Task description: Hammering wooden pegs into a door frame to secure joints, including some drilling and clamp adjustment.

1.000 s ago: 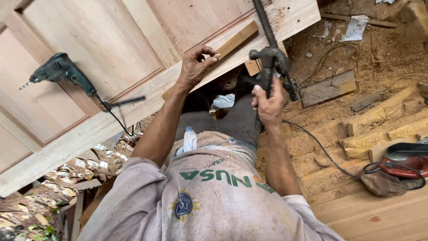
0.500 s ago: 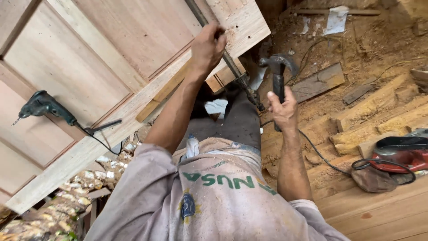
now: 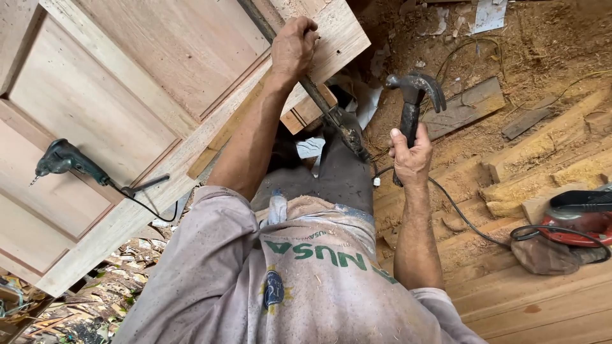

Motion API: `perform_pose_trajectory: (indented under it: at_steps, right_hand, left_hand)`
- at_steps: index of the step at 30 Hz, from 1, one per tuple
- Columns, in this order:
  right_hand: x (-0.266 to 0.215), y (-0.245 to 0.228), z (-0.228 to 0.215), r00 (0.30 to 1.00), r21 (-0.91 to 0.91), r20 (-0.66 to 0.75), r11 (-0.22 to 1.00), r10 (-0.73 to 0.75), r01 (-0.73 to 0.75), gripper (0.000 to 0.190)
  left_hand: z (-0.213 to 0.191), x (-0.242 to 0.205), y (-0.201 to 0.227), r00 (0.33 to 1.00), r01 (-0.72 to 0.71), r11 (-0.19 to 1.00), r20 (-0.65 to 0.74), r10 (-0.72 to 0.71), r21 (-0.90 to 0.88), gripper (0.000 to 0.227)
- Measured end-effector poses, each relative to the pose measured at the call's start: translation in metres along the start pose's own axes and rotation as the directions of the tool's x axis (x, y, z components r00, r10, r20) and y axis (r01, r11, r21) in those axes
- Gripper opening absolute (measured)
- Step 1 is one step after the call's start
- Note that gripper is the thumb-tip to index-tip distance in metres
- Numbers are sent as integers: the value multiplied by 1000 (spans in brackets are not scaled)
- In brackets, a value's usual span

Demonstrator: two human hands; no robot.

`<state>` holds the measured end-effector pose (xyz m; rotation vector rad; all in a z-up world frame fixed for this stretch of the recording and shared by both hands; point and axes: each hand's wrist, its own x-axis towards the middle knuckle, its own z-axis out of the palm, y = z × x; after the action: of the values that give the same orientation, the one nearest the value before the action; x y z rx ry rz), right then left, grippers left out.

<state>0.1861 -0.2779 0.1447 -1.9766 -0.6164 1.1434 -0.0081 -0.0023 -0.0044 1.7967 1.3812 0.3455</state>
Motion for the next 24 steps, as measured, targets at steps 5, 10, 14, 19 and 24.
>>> perform_pose_trajectory:
  at_steps: [5, 10, 14, 19, 24]
  right_hand:
    - [-5, 11, 8, 1000, 33, 6, 999, 20, -20, 23]
    - [-6, 8, 17, 1000, 70, 21, 998, 1, -3, 33]
    - [-6, 14, 17, 997, 63, 19, 995, 76, -77, 37]
    - [-5, 10, 18, 996, 33, 18, 996, 83, -83, 36]
    - [-2, 11, 18, 999, 52, 37, 998, 34, -36, 24]
  left_hand:
    - [8, 0, -11, 998, -66, 998, -12, 66, 24, 13]
    - [23, 4, -23, 992, -65, 991, -101, 77, 118, 11]
    - [19, 3, -18, 997, -28, 991, -73, 38, 134, 12]
    - [16, 2, -13, 996, -46, 991, -71, 56, 129, 9]
    - [17, 0, -12, 991, -81, 986, -94, 95, 146, 12]
